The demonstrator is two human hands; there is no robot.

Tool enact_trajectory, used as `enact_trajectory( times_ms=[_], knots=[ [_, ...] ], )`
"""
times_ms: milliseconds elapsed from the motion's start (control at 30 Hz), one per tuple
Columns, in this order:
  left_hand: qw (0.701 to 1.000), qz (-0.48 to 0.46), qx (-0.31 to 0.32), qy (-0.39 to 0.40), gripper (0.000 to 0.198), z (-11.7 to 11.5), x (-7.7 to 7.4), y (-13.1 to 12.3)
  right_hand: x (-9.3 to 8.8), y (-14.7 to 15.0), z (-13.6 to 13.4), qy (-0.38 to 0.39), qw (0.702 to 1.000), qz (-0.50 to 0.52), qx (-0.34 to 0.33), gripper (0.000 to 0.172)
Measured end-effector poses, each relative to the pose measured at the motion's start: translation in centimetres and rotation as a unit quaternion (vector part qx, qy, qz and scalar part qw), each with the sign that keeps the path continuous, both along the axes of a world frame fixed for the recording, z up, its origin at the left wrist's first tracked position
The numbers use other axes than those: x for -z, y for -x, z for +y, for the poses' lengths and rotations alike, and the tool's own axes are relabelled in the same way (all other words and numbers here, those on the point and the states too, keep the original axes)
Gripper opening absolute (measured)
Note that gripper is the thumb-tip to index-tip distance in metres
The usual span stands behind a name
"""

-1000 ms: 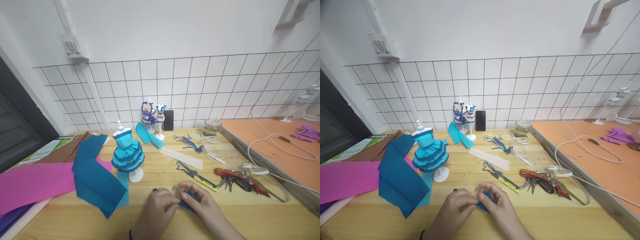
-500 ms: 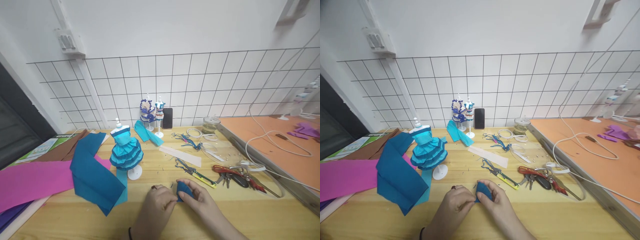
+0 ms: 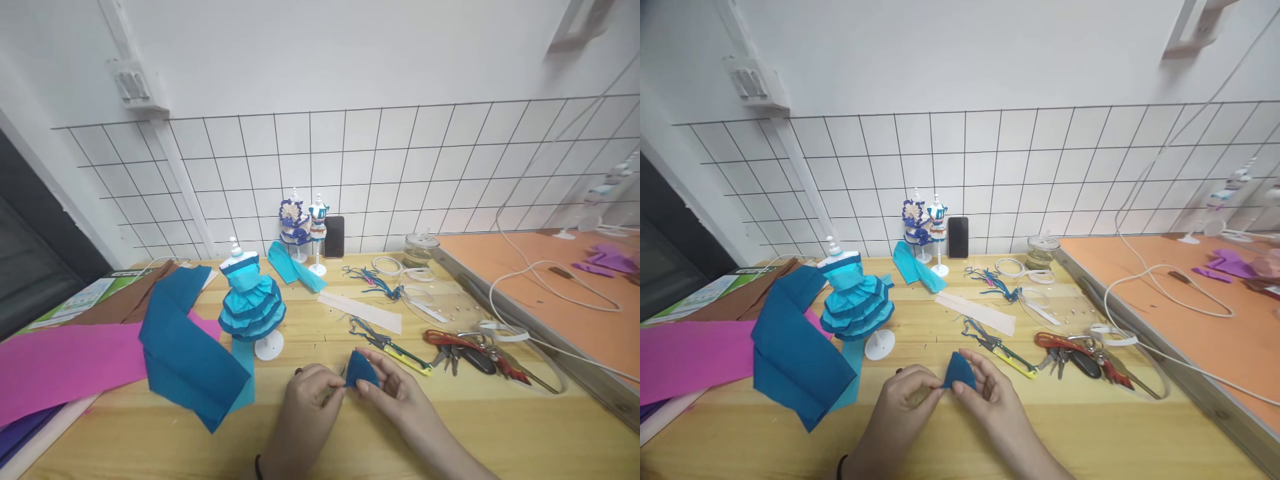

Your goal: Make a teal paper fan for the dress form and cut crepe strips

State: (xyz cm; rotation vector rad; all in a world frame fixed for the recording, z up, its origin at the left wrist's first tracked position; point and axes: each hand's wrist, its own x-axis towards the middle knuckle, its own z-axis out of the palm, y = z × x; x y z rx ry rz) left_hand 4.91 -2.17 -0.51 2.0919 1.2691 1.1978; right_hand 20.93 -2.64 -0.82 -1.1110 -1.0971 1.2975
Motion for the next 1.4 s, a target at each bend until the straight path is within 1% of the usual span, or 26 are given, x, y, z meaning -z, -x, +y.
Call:
enact_trajectory(
  times_ms=[133,333,400,633,733,833,933,1000,1100,1133,1200,1300,1400],
  knots=[
    [1.0,-0.012,-0.021,0.015,0.017,0.1,0.0,0.1,0.0,0.1,0.0,0.01,0.999,0.029,-0.026,0.046],
    [0.999,-0.021,-0.025,0.035,0.018,0.1,0.5,0.1,1.1,0.3,0.1,-0.003,0.996,0.071,-0.052,0.042],
    [0.999,-0.018,-0.026,0.038,0.018,0.1,0.4,0.0,1.1,0.3,0.0,-0.002,0.996,0.078,-0.051,0.04],
    [1.0,-0.014,-0.016,0.019,0.018,0.0,0.3,0.0,-0.1,0.4,-0.2,0.012,0.996,0.062,-0.058,0.036],
    [0.999,-0.027,-0.025,0.022,0.017,0.1,0.3,0.0,0.1,0.4,-0.2,0.011,0.997,0.054,-0.058,0.037],
    [0.995,-0.07,-0.034,0.061,0.015,0.2,0.1,-0.1,0.5,0.5,-0.2,0.012,0.995,0.064,-0.079,0.038],
    [0.976,-0.147,-0.045,0.152,0.007,0.3,-0.2,-0.2,0.7,0.6,-0.3,0.007,0.992,0.069,-0.106,0.032],
    [0.951,-0.213,-0.027,0.225,0.002,0.4,-0.3,-0.3,0.6,0.6,-0.4,-0.005,0.992,0.058,-0.115,0.023],
    [0.905,-0.301,0.019,0.3,0.01,0.4,-0.1,-0.4,0.4,0.5,-0.5,-0.017,0.992,0.029,-0.124,0.018],
    [0.894,-0.32,0.029,0.311,0.012,0.4,0.0,-0.4,0.3,0.5,-0.5,-0.019,0.992,0.018,-0.126,0.019],
    [0.885,-0.34,0.038,0.315,0.015,0.4,0.3,-0.5,0.0,0.5,-0.5,-0.02,0.992,-0.002,-0.121,0.022],
    [0.886,-0.347,0.046,0.303,0.017,0.3,0.9,-0.7,-0.3,0.4,-0.5,-0.02,0.994,-0.015,-0.109,0.028],
    [0.886,-0.35,0.056,0.298,0.018,0.3,1.7,-0.7,-0.3,0.4,-0.5,-0.026,0.994,-0.007,-0.104,0.027]
  ],
)
